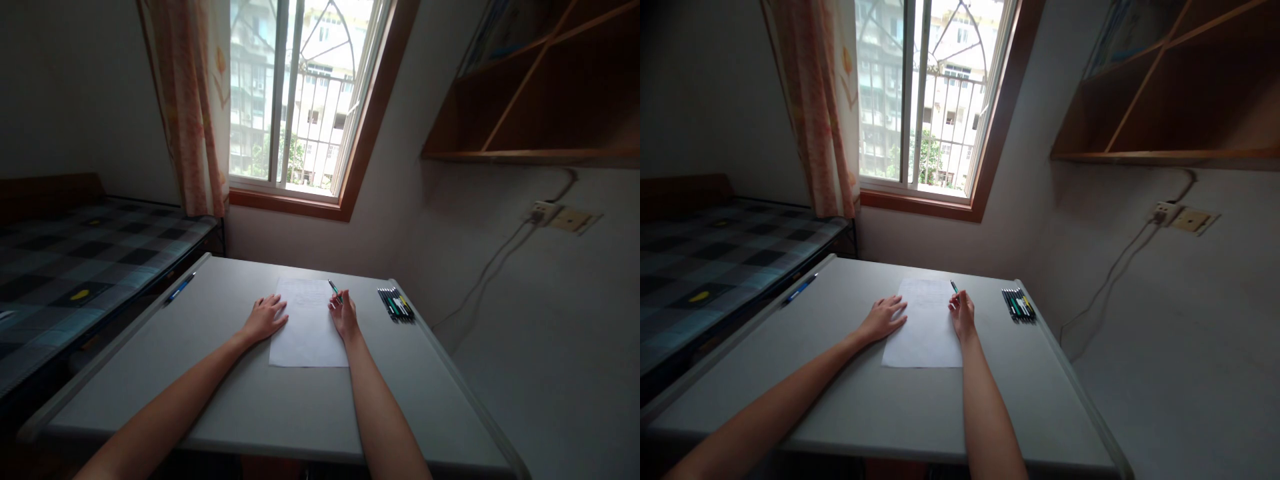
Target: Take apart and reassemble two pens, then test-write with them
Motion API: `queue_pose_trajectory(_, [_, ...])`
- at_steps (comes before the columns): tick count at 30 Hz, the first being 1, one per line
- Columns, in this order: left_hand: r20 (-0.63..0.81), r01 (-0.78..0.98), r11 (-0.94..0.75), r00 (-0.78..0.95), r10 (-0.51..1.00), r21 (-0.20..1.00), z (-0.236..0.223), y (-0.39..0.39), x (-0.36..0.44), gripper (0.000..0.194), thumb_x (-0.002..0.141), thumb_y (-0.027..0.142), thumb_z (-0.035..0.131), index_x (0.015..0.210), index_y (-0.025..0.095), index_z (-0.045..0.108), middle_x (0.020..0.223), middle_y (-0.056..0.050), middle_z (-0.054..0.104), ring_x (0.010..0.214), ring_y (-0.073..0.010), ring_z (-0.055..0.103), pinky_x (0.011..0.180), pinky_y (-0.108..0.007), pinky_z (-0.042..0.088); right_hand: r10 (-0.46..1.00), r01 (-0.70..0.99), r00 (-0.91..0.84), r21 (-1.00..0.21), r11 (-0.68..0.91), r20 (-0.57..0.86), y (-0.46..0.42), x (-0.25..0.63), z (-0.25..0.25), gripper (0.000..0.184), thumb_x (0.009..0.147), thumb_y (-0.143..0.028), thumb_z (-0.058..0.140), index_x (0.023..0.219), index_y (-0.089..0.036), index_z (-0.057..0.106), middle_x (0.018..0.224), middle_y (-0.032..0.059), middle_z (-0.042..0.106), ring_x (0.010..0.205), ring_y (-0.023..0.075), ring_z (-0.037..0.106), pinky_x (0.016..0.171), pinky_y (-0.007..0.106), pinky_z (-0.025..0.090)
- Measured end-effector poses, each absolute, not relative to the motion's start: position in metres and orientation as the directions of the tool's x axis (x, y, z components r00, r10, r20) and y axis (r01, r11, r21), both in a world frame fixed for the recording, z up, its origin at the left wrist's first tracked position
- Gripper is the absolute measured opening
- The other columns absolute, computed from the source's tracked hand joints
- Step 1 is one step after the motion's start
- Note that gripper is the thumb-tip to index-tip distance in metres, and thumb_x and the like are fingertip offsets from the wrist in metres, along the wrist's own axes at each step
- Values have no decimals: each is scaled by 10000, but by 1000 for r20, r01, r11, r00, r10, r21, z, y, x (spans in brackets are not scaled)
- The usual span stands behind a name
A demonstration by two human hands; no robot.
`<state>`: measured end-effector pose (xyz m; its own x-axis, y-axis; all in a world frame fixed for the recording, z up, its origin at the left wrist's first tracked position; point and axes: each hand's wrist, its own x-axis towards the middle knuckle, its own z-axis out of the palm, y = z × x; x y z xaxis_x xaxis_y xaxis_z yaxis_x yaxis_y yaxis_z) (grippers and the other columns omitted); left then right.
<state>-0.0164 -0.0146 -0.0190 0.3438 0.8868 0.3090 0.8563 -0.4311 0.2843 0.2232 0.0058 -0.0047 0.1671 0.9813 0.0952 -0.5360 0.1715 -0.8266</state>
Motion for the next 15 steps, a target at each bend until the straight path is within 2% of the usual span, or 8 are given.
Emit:
queue_pose_trajectory(7, [304, 857, -427, 340, 890, 290, -17, -16, -16, 412, 805, 451, 415, 1163, 270, 510, 1289, -59, 453, 1228, -228, 334, 1003, -418, 206, 982, -529, 170, -833, 165, 86, 6, 224, -6, 341, 696, -564, 545, 706, -223, 537, 734, 19, 607, 597, 113, 515, 521, 228, 410])
queue_pose_trajectory(12, [303, 856, -430, 344, 888, 288, -17, -16, -16, 417, 805, 455, 413, 1165, 266, 510, 1288, -62, 454, 1221, -225, 344, 1002, -414, 209, 983, -547, 143, -818, 176, 116, 7, 224, -6, 306, 684, -512, 596, 675, -214, 526, 667, 5, 593, 572, 104, 506, 522, 222, 409])
queue_pose_trajectory(15, [296, 859, -420, 336, 894, 293, -16, -16, -15, 415, 802, 455, 422, 1162, 271, 513, 1292, -58, 451, 1221, -226, 345, 1003, -417, 208, 985, -555, 145, -817, 155, 89, 8, 225, -7, 324, 706, -543, 548, 718, -219, 561, 688, 13, 607, 588, 113, 533, 527, 234, 426])
